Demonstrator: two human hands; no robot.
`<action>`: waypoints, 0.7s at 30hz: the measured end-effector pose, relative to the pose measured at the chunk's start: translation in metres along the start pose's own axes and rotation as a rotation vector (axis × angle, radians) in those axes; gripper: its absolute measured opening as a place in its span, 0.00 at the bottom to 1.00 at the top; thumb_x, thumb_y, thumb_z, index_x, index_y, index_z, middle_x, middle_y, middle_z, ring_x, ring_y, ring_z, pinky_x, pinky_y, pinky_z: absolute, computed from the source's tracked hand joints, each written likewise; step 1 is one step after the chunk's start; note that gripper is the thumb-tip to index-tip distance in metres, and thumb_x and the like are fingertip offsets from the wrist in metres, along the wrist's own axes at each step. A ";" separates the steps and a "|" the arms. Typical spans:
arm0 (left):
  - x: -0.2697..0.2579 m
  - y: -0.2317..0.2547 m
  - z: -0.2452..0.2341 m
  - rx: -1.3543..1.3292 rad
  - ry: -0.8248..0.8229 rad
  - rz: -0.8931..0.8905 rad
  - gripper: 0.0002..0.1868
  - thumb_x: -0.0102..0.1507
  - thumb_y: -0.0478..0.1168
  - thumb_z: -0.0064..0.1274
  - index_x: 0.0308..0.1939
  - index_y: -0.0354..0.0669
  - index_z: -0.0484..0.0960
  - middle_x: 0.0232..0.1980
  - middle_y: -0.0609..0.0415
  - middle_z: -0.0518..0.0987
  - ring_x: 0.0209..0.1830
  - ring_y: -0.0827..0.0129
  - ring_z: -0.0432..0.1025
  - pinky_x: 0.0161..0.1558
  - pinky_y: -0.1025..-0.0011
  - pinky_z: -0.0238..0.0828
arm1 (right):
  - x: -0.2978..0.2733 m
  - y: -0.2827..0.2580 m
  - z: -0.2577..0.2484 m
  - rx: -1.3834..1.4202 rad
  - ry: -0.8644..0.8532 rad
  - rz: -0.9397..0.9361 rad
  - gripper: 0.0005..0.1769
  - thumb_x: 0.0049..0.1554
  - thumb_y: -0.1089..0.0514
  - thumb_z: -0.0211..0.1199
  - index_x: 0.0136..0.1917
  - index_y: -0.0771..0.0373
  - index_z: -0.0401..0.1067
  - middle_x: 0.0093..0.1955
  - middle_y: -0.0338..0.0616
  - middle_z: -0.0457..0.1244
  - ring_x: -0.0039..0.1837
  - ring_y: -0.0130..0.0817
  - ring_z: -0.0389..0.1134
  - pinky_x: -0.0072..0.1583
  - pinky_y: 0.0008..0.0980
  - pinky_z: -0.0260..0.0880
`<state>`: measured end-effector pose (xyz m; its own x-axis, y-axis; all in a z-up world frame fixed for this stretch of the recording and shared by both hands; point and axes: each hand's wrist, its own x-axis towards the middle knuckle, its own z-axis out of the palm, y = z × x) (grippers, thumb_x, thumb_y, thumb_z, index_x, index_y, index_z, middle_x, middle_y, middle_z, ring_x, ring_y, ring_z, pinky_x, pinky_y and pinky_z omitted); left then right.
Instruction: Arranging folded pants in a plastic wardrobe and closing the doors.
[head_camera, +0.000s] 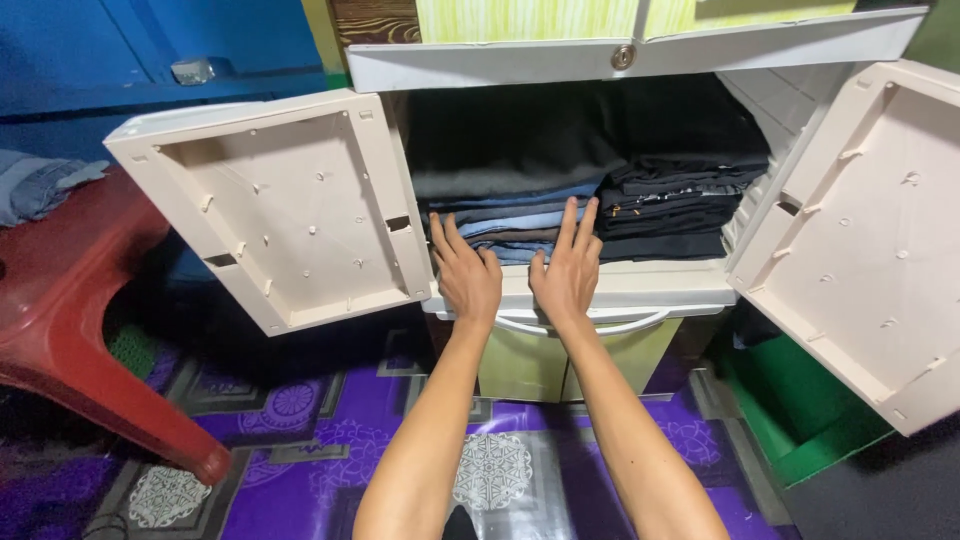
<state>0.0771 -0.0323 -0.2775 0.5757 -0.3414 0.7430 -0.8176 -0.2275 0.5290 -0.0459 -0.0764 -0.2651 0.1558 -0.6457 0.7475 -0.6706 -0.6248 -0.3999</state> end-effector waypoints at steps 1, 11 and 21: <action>0.000 0.001 -0.002 -0.003 0.000 0.004 0.39 0.58 0.35 0.50 0.73 0.35 0.58 0.78 0.38 0.54 0.58 0.43 0.68 0.38 0.48 0.82 | 0.001 0.000 -0.001 -0.001 0.004 0.002 0.53 0.51 0.62 0.66 0.85 0.62 0.45 0.84 0.64 0.38 0.65 0.57 0.61 0.57 0.50 0.71; -0.001 0.008 -0.008 0.033 0.006 -0.003 0.42 0.58 0.37 0.48 0.77 0.36 0.54 0.78 0.42 0.57 0.59 0.48 0.68 0.41 0.51 0.81 | 0.021 0.019 0.005 0.202 -0.101 0.146 0.54 0.52 0.63 0.67 0.84 0.61 0.42 0.78 0.63 0.47 0.64 0.64 0.65 0.57 0.60 0.72; -0.002 0.006 -0.006 0.018 0.057 -0.006 0.45 0.58 0.38 0.50 0.79 0.40 0.52 0.76 0.43 0.59 0.59 0.48 0.68 0.42 0.51 0.80 | 0.013 0.003 -0.014 0.223 0.171 -0.029 0.36 0.57 0.71 0.58 0.77 0.69 0.57 0.69 0.56 0.52 0.66 0.56 0.61 0.62 0.50 0.69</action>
<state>0.0714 -0.0272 -0.2731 0.5800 -0.2874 0.7623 -0.8138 -0.2462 0.5264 -0.0563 -0.0811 -0.2491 0.0352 -0.5541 0.8317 -0.4883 -0.7357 -0.4694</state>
